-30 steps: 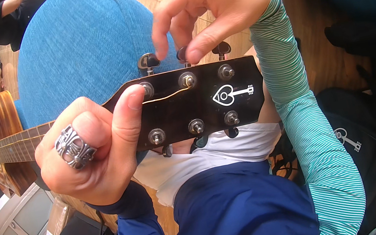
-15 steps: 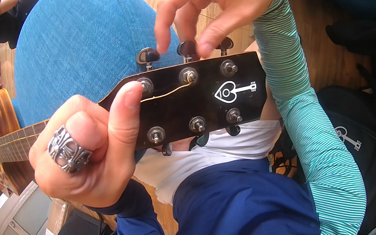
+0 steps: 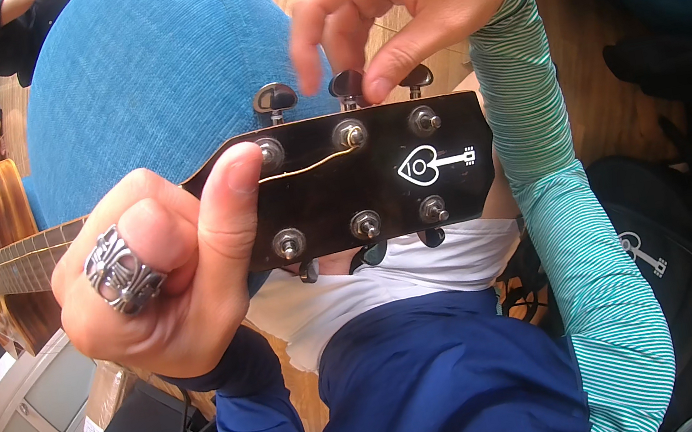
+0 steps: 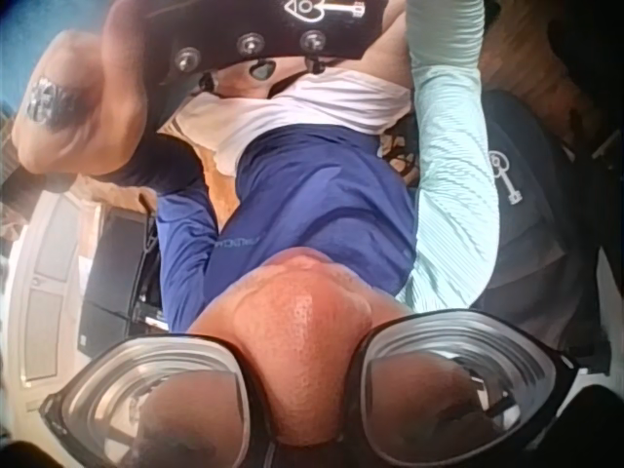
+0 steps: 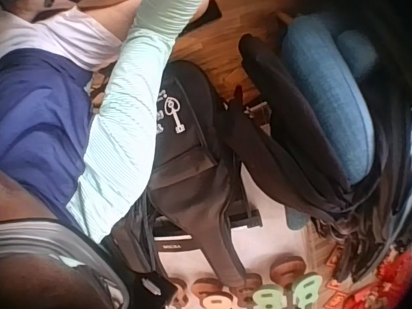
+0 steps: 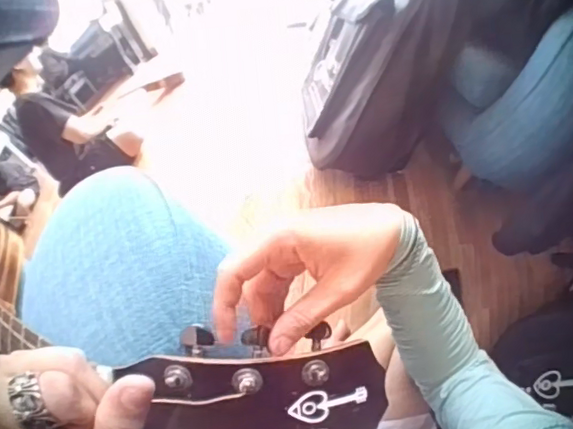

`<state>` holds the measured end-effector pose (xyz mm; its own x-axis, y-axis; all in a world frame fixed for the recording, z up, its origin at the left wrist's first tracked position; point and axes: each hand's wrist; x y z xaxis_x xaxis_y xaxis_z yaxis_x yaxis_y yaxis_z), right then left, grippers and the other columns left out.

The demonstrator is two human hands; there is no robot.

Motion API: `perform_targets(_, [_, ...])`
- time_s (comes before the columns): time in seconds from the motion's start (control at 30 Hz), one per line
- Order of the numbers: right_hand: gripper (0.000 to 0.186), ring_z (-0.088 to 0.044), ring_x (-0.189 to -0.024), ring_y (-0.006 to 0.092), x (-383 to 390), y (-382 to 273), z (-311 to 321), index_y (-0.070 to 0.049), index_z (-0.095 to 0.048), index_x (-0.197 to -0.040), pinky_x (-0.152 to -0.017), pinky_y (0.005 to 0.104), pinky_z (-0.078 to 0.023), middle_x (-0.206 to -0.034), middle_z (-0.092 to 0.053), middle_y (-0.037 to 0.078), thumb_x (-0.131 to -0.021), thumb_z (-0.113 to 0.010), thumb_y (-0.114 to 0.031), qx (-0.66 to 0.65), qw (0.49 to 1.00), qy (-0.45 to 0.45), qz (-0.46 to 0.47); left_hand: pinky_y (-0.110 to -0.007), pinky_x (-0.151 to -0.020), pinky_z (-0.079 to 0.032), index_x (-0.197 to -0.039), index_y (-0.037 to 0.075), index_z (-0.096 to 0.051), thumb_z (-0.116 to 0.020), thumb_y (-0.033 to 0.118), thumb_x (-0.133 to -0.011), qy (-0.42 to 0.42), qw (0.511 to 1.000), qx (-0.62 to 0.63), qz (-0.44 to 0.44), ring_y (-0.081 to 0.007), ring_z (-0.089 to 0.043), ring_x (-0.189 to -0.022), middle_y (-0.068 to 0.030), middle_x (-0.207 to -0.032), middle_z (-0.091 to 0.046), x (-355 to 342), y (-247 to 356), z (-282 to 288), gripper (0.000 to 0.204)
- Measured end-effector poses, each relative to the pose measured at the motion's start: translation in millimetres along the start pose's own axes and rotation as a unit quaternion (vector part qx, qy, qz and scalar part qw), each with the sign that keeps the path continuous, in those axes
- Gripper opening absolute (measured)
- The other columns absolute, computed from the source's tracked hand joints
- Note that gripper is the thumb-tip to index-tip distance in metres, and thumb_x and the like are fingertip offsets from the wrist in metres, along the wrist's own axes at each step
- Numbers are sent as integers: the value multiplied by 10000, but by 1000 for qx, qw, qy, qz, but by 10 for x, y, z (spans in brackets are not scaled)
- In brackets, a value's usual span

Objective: The person strings an acoustic guitar by threading a new string through the headstock, winding it around the tuning peg, and tightening it. They repeat this process for multiple strings, occasionally plucking them to check tension.

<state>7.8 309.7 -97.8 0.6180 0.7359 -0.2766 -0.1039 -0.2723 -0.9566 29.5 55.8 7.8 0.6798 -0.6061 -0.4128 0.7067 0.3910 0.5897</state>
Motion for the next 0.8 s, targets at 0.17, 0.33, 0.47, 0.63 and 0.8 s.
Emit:
perform_targets(0.17, [332, -677, -918, 115, -15, 108, 119, 21, -623, -1190, -823, 247, -551, -1065, -711, 86, -891, -737, -67, -78, 990, -35, -116, -251, -486, -165, -568, 73, -385, -754, -59, -840, 1, 1000, 4, -4, -54, -298, -486, 14, -548, -418, 2, -20, -3, 477])
perform_targets(0.33, [345, -697, -729, 126, -148, -60, -60, 10, -716, -940, -653, 238, -556, -805, -717, 76, -890, -752, -330, 166, 974, 44, -149, -248, -486, -171, -570, 75, -388, -749, -68, -841, -13, 1000, -8, -4, -51, -302, -485, 15, -549, -423, 13, -23, 21, 474])
perform_targets(0.47, [283, -682, -890, 116, -23, -108, 20, 17, -649, -1140, -796, 245, -555, -1022, -717, 81, -891, -734, -87, 31, 996, 15, -83, -243, -486, -179, -574, 77, -389, -747, -67, -844, -6, 1000, 6, -10, -50, -309, -485, 15, -551, -432, 2, -30, 13, 471])
perform_targets(0.63, [226, -664, -787, 99, -13, 221, 104, 19, -661, -1123, -710, 237, -537, -905, -731, 64, -949, -683, -123, -18, 1000, -21, 11, -237, -488, -187, -577, 76, -412, -741, -61, -853, -4, 1000, -2, -5, -48, -316, -486, 16, -552, -440, 29, -23, 21, 451])
perform_targets(0.8, [231, -662, -772, 99, -29, -139, 37, 26, -665, -1086, -682, 237, -532, -865, -724, 65, -966, -672, -171, 34, 994, -22, -104, -232, -487, -191, -568, 76, -395, -743, -71, -846, 10, 1000, -5, -6, -48, -320, -486, 15, -550, -439, 31, -12, -12, 469])
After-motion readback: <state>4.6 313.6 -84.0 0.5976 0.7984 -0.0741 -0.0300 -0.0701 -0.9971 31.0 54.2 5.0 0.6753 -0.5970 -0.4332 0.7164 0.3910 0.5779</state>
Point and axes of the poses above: each hand's wrist, its own x-axis away from the middle knuckle, its own z-axis out of the back of the hand, y = z × x
